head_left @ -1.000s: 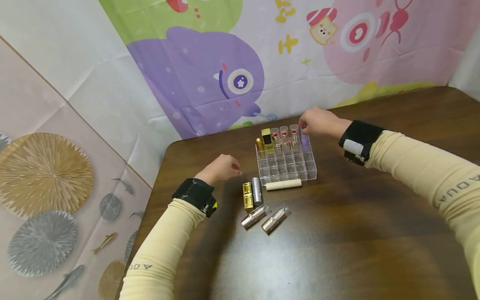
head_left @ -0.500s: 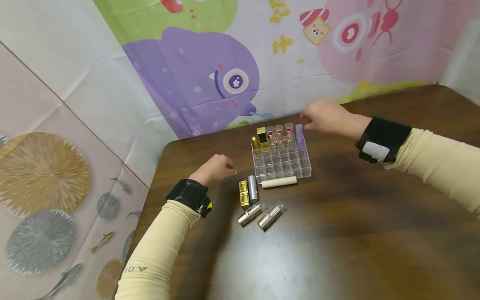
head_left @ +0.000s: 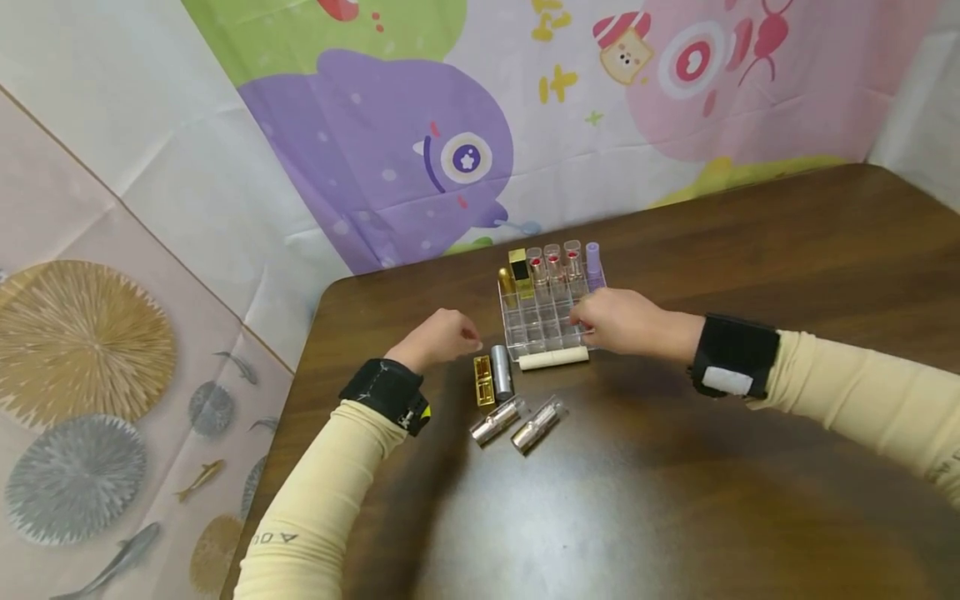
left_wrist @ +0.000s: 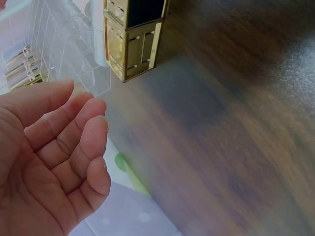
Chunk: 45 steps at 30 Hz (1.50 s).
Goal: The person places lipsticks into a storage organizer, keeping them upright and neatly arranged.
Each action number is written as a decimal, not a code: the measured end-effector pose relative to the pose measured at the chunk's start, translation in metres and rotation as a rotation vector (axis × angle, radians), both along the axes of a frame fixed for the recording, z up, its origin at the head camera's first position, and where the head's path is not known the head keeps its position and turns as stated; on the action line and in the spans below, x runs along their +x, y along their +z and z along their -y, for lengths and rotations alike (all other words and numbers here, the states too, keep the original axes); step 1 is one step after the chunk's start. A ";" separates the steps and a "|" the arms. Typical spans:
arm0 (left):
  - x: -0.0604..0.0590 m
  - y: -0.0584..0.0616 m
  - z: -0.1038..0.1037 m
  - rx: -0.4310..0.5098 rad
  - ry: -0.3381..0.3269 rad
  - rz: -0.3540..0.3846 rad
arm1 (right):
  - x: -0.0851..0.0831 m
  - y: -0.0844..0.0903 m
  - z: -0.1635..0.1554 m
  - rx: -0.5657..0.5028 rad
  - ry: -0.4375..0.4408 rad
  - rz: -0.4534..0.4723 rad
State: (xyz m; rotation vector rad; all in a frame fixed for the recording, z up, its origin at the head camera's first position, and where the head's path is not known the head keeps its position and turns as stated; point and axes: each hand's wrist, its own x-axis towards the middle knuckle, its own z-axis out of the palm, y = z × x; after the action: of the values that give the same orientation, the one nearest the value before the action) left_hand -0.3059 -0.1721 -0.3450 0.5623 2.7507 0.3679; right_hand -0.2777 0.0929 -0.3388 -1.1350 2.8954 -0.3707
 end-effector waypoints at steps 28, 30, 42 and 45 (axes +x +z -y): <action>0.002 -0.001 0.002 -0.015 -0.042 -0.054 | 0.013 -0.058 0.019 0.083 -0.042 -0.396; 0.002 -0.001 0.002 -0.015 -0.042 -0.058 | 0.012 -0.059 0.020 0.092 -0.049 -0.413; 0.002 -0.001 0.004 -0.022 -0.017 -0.037 | 0.012 -0.065 0.023 0.073 -0.084 -0.270; 0.002 -0.003 0.004 -0.015 -0.008 -0.032 | 0.011 -0.065 0.023 0.068 -0.075 -0.258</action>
State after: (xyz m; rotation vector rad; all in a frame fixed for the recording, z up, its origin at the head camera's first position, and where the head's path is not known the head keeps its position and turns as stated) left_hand -0.3044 -0.1756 -0.3477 0.5808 2.7785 0.3390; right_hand -0.2667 0.0698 -0.4038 -1.1452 3.1503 -0.1323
